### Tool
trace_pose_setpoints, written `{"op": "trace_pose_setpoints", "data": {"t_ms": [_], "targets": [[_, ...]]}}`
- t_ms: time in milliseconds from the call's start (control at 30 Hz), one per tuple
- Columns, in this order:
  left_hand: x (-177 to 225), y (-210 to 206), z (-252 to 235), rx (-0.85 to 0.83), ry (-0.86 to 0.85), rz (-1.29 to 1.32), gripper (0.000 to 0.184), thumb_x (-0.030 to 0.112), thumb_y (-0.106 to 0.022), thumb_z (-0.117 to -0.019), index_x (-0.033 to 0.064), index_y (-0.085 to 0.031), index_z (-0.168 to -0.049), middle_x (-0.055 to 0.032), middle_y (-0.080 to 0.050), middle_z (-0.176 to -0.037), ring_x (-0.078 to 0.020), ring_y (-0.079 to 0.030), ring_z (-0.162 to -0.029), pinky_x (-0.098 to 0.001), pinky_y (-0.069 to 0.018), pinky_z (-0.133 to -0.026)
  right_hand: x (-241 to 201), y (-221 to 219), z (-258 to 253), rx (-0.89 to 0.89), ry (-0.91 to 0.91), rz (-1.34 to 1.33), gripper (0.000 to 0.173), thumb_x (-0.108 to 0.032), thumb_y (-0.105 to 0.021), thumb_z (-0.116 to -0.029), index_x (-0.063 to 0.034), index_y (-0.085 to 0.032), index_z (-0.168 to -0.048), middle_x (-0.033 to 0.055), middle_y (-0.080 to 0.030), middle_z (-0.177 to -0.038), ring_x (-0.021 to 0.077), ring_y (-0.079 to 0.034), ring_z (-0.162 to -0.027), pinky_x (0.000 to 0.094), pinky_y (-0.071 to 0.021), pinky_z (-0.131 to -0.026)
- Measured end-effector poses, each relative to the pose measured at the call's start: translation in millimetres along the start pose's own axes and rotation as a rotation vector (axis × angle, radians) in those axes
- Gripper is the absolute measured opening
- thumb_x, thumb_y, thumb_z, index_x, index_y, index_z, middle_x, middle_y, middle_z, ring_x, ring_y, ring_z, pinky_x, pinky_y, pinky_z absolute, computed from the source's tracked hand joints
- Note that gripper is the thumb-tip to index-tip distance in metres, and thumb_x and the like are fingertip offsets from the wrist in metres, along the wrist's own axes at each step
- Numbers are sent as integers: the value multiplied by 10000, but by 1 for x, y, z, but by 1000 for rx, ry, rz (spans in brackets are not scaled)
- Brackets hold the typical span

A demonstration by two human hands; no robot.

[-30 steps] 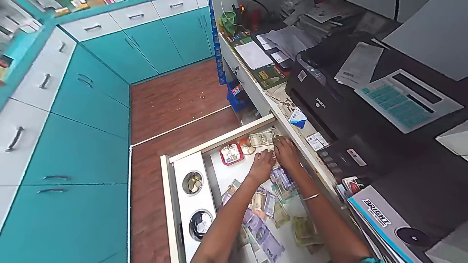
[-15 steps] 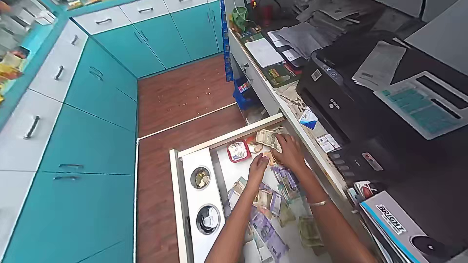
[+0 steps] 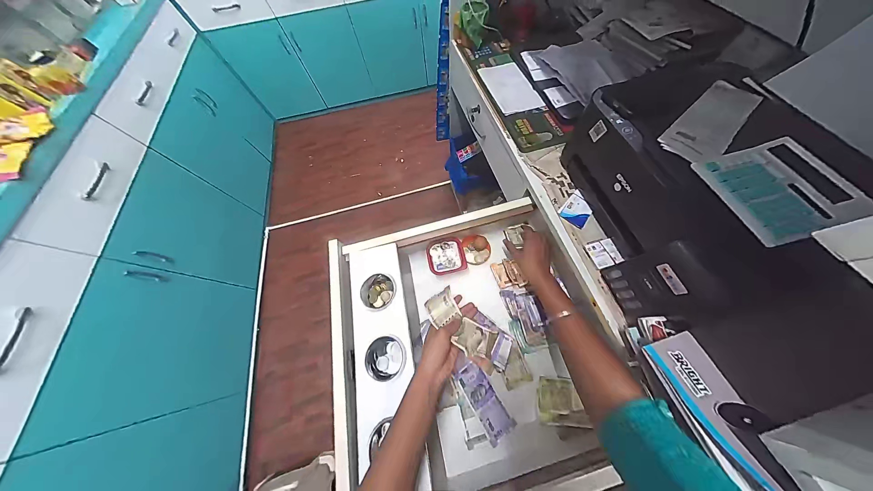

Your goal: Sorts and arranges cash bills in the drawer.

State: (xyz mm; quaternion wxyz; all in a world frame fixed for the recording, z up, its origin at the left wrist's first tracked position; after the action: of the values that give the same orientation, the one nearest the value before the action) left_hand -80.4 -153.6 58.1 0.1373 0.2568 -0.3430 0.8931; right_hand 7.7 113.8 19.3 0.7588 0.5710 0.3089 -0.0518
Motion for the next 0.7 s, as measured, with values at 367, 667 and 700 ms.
{"op": "trace_pose_setpoints", "data": {"t_ms": [367, 667, 700], "targets": [[-5, 1, 21, 10, 141, 16, 353, 191, -353, -1122, -11, -425, -1401, -171, -728, -1117, -246, -739, -985, -394, -610, -851, -58, 3, 151, 88, 522, 24, 260, -73, -565, -962, 66, -714, -1124, 252, -722, -1118, 444, -691, -1081, 575, -545, -940], [2, 16, 25, 7, 169, -72, 568, 437, -193, -1120, 33, -499, -1376, -127, -688, -1140, -196, -686, -1016, -375, -577, -877, -53, -3, 231, -456, 761, 69, 167, 46, -606, -911, 64, -679, -1060, 275, -525, -1476, 462, -438, -1429, 587, -355, -1172], [4, 15, 30, -5, 166, -98, 556, 429, -180, -1121, 51, -462, -1415, -121, -663, -1207, -189, -663, -1076, -377, -560, -915, -59, 0, 228, -566, 712, 116, 202, 26, -596, -928, 70, -665, -1113, 292, -372, -1587, 462, -300, -1507, 598, -275, -1210]]}}
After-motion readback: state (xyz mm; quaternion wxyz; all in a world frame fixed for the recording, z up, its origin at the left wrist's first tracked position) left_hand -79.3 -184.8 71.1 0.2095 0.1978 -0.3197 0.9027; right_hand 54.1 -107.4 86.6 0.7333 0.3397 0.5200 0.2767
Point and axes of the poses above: each hand's wrist, its own z-axis away from the middle knuckle, its own y-axis out of the back of the hand, x = y × z, the point moved 1 cm from there along -z, towards the middle knuckle
